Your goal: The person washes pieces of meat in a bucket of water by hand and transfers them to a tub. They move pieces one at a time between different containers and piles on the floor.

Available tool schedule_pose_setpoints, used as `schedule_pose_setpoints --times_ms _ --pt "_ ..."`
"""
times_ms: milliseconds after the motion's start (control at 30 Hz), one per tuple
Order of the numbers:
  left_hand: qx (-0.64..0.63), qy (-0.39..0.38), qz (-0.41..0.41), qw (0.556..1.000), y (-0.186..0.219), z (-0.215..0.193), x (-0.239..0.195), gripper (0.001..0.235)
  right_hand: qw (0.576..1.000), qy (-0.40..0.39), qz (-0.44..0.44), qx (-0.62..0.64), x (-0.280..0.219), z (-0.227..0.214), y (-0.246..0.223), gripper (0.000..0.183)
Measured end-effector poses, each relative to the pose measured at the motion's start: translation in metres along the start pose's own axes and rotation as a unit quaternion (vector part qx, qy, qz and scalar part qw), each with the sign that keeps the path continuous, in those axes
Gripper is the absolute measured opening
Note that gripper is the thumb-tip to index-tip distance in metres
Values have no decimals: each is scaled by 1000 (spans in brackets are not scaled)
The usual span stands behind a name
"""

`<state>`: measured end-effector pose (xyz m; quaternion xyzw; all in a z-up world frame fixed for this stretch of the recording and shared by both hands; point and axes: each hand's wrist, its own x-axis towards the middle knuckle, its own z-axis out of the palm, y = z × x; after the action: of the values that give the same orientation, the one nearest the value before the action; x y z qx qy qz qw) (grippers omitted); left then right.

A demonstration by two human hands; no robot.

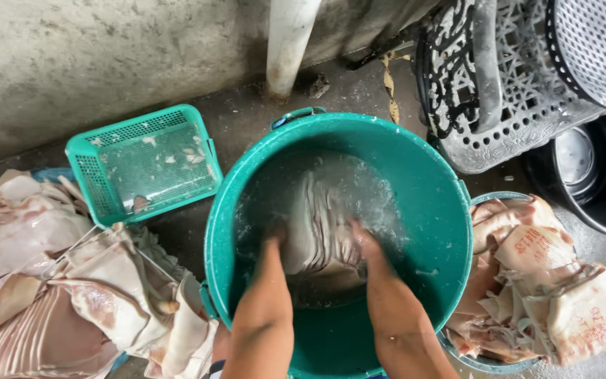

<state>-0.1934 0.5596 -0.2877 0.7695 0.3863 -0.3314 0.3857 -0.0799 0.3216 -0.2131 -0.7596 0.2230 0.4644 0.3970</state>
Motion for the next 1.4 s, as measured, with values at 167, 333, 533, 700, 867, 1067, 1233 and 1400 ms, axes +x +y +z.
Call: schedule_pose_setpoints --times_ms 167,333,533,700,867,1067,1233,1400 --pt "-85 -2 49 995 60 -62 -57 121 977 -174 109 63 -22 8 -26 66" --pt "-27 57 36 997 56 -120 -130 124 971 -234 -44 15 -70 43 -42 61" --pt "51 59 44 996 50 -74 -100 103 843 -301 -197 -401 -113 65 -54 56" --pt "66 211 42 974 45 -14 -60 80 641 -157 -344 -668 -119 82 -27 42" --pt "28 82 42 995 15 14 -23 62 600 -162 -331 -710 -101 105 -18 33" --pt "-18 50 -11 999 5 30 0 58 591 -202 -251 -739 -119 109 -54 36" --pt "-22 77 76 994 6 0 8 54 716 -404 -251 -510 -156 56 -37 36" --pt "26 217 152 964 18 -26 -18 61 776 -320 -197 -507 -141 -43 -45 37"
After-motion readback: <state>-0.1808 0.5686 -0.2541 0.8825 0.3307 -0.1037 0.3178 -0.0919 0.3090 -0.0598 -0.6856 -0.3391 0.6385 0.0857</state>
